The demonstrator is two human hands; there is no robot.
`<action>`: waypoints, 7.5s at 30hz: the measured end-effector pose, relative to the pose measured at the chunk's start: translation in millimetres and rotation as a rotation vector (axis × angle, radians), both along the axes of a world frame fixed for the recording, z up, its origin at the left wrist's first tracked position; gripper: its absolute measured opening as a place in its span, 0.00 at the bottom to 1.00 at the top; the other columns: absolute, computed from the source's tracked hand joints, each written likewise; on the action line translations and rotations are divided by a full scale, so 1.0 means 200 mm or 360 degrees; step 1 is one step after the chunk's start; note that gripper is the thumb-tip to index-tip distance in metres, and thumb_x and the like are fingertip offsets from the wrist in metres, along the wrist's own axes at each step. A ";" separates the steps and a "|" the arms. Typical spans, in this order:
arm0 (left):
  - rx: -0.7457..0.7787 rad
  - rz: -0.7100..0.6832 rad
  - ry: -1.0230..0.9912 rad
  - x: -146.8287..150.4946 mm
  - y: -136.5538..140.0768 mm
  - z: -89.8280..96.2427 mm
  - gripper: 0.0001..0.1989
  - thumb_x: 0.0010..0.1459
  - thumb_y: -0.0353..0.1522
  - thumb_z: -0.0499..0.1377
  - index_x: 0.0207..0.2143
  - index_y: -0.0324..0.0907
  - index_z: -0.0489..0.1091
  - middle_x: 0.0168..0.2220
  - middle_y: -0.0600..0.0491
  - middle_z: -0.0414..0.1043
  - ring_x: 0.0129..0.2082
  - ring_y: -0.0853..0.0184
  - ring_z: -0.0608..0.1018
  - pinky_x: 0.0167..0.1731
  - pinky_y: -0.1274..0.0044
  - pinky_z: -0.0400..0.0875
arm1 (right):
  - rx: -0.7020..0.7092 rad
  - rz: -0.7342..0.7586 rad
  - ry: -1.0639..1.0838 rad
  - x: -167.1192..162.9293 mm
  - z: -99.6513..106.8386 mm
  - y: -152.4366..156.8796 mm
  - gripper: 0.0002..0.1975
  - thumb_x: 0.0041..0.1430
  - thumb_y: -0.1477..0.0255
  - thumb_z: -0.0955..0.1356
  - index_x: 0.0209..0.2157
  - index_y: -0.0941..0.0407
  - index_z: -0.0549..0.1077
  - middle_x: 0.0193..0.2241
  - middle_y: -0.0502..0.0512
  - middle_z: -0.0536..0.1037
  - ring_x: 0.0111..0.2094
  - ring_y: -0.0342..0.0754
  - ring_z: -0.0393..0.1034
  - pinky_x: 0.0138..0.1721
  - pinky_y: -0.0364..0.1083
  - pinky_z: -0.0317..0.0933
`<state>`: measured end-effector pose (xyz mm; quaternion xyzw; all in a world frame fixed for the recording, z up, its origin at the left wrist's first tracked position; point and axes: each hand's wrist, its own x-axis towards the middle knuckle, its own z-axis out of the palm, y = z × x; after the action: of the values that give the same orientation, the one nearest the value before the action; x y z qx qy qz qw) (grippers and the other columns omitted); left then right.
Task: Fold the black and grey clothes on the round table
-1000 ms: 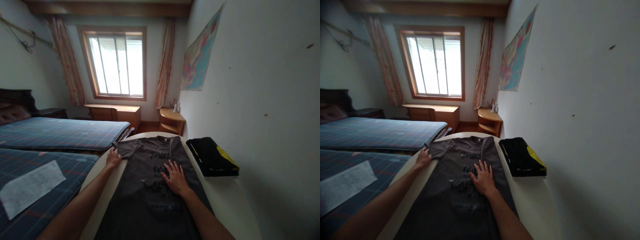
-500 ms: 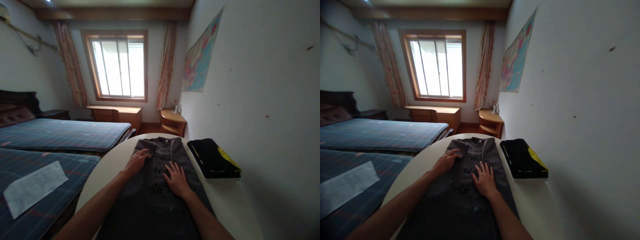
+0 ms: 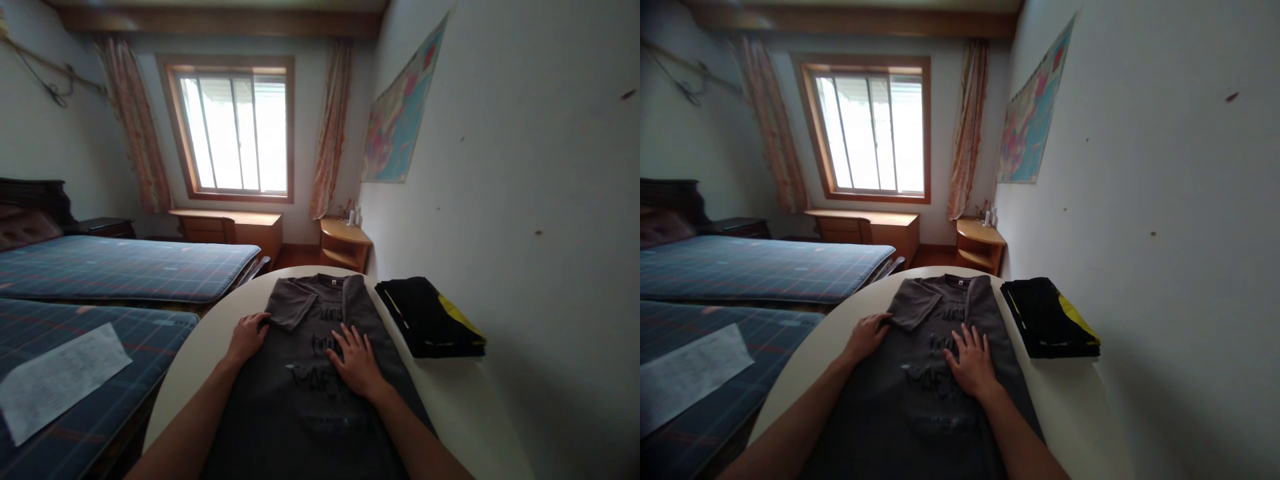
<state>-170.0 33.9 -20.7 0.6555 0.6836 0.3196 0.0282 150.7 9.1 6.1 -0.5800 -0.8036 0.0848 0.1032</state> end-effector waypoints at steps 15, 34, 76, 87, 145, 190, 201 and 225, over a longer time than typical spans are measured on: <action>-0.0180 0.0119 -0.0392 0.05 0.12 0.09 0.12 0.60 0.35 0.57 0.39 0.42 0.79 0.38 0.49 0.82 0.38 0.61 0.82 0.41 0.76 0.72 | -0.0046 0.0095 0.0022 0.01 0.02 -0.03 0.39 0.60 0.41 0.57 0.67 0.46 0.56 0.70 0.53 0.50 0.70 0.59 0.35 0.66 0.61 0.26; -0.0090 -0.0384 0.0017 0.61 0.09 0.35 0.18 0.58 0.23 0.53 0.45 0.44 0.76 0.51 0.48 0.75 0.52 0.58 0.76 0.55 0.69 0.66 | -0.0022 0.0099 0.0034 0.02 0.02 -0.03 0.36 0.62 0.45 0.58 0.67 0.47 0.57 0.70 0.53 0.50 0.70 0.59 0.34 0.67 0.61 0.28; -0.0448 -0.1203 -0.0475 0.47 -0.27 0.26 0.12 0.53 0.27 0.52 0.27 0.45 0.75 0.56 0.54 0.73 0.61 0.61 0.67 0.60 0.67 0.62 | 0.0111 -0.0265 0.0149 -0.72 0.10 0.81 0.20 0.68 0.74 0.57 0.57 0.59 0.67 0.49 0.68 0.75 0.53 0.57 0.68 0.50 0.52 0.62; -0.0324 -0.1008 -0.0638 0.50 -0.28 0.19 0.14 0.56 0.27 0.53 0.42 0.47 0.74 0.59 0.52 0.70 0.57 0.61 0.72 0.59 0.70 0.64 | 0.0018 -0.0597 0.0497 -0.45 0.12 1.14 0.23 0.69 0.62 0.61 0.59 0.60 0.64 0.52 0.66 0.73 0.49 0.52 0.71 0.48 0.51 0.67; -0.0270 -0.0790 -0.0002 0.61 -0.39 0.27 0.14 0.55 0.27 0.55 0.42 0.49 0.72 0.41 0.56 0.74 0.33 0.68 0.77 0.36 0.79 0.69 | 0.0018 -0.0297 0.0735 -0.37 0.05 0.91 0.28 0.57 0.75 0.65 0.60 0.56 0.63 0.47 0.58 0.79 0.46 0.49 0.75 0.47 0.43 0.66; -0.0055 -0.0896 -0.0052 0.49 -0.38 0.06 0.15 0.59 0.27 0.54 0.46 0.45 0.73 0.56 0.51 0.72 0.63 0.59 0.66 0.64 0.61 0.58 | 0.0086 0.1043 0.0138 0.08 0.20 -0.49 0.17 0.55 0.73 0.67 0.47 0.51 0.74 0.51 0.54 0.73 0.60 0.53 0.56 0.63 0.53 0.45; -0.0023 -0.0865 -0.0027 0.50 -0.41 0.07 0.16 0.59 0.28 0.54 0.48 0.45 0.75 0.57 0.52 0.72 0.62 0.60 0.67 0.64 0.65 0.61 | 0.0067 0.1308 0.0154 0.04 0.19 -0.66 0.09 0.51 0.72 0.69 0.36 0.53 0.72 0.41 0.52 0.75 0.46 0.49 0.66 0.60 0.51 0.47; 0.0185 -0.1125 0.0194 0.57 -0.49 0.16 0.13 0.63 0.33 0.55 0.49 0.48 0.73 0.51 0.51 0.75 0.52 0.60 0.74 0.57 0.65 0.67 | -0.0320 0.0834 0.0303 0.29 0.29 -0.80 0.11 0.63 0.62 0.66 0.37 0.54 0.76 0.29 0.49 0.79 0.29 0.42 0.72 0.31 0.40 0.57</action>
<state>-55.1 -64.9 11.4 0.8697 0.3960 0.2888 0.0589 207.9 -150.8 64.9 -0.3495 -0.9002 0.2418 0.0947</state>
